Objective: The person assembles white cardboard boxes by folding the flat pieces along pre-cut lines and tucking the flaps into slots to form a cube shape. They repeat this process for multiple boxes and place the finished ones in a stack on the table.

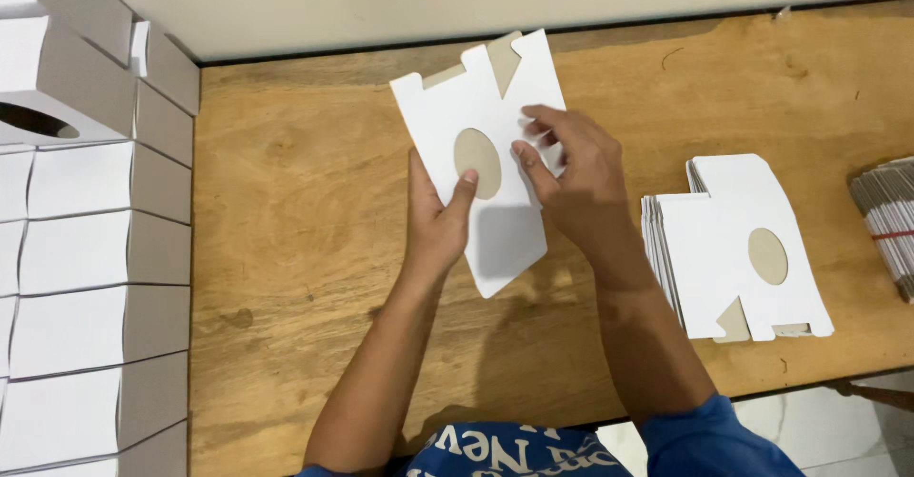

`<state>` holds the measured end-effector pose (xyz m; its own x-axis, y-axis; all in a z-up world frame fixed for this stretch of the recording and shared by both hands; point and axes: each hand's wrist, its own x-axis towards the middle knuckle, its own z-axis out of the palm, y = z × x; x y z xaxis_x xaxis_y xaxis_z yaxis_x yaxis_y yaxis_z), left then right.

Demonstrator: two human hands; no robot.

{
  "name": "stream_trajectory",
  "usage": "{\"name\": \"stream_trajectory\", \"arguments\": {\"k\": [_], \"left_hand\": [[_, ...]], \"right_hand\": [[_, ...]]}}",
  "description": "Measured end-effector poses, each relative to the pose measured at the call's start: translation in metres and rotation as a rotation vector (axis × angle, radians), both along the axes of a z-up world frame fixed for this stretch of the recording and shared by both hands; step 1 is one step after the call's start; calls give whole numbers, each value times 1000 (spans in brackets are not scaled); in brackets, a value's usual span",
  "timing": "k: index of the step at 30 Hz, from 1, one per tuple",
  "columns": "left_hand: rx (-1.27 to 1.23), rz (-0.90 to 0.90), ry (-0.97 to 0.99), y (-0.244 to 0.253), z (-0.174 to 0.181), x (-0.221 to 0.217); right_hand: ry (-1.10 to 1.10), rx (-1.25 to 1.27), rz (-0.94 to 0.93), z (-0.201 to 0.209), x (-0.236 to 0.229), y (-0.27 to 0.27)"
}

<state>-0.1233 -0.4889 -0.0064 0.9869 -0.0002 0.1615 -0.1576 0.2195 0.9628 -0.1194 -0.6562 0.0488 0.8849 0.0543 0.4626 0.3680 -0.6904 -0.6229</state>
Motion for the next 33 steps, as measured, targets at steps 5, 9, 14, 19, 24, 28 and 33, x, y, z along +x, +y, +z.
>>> {"name": "stream_trajectory", "arguments": {"k": [5,9,14,19,24,28,33], "left_hand": [[-103,-40,-25,22,30,-2],[-41,-139,-84,35,41,1],[54,-101,-75,37,58,0],[68,-74,-49,34,62,-7],[129,-38,-59,32,59,-9],[359,59,15,28,70,-13],[404,167,171,26,81,-9]], "right_hand": [[205,34,-42,47,-10,14],[431,167,30,62,-10,24],[477,204,82,58,-13,29],[385,249,74,45,-20,34],[322,359,101,39,-17,42],[234,309,73,35,-18,49],[225,426,126,38,-24,55]]}}
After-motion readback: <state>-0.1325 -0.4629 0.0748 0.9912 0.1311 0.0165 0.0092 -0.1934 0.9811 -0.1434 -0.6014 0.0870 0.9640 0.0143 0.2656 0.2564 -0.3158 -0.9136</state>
